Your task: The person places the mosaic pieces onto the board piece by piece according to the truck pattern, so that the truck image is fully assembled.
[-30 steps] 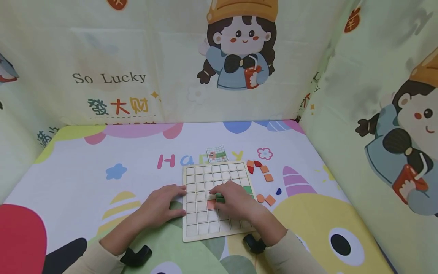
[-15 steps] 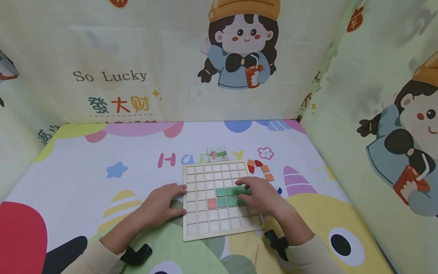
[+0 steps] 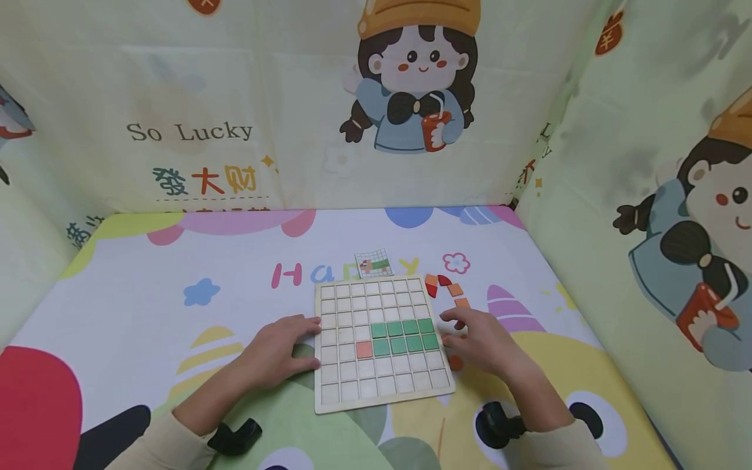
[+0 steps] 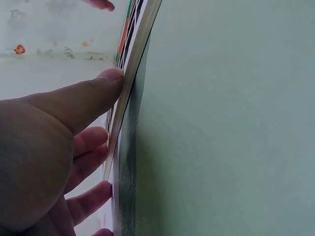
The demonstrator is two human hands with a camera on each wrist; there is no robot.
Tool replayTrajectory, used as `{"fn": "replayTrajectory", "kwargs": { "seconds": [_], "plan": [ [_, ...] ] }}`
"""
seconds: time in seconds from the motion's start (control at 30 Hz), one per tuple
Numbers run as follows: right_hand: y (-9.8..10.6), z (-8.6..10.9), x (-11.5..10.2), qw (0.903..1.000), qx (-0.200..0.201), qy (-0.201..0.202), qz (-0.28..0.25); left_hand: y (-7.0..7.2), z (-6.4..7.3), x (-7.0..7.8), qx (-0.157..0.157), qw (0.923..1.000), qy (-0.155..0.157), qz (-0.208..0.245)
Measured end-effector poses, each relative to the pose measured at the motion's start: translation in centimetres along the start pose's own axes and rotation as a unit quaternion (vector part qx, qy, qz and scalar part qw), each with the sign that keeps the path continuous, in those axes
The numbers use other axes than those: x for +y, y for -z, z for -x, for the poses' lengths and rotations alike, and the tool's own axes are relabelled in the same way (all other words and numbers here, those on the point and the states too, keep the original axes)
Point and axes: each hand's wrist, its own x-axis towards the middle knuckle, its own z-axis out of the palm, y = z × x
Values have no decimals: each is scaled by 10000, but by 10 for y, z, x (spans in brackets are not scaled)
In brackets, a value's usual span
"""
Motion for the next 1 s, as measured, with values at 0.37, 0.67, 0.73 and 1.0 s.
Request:
{"fn": "replayTrajectory", "kwargs": {
  "seconds": [0.37,0.67,0.73,1.0],
  "plan": [
    [0,11,20,9993,4,-345,115,0,1,0,-7,10000,-11,29],
    [-1,14,29,9990,-69,-315,306,1,1,1,13,10000,-18,22],
    [-1,14,29,9990,-58,-305,309,0,1,1,22,10000,-12,26],
    [-3,14,30,9991,6,-352,239,0,1,0,4,10000,-6,16]
  ]
}}
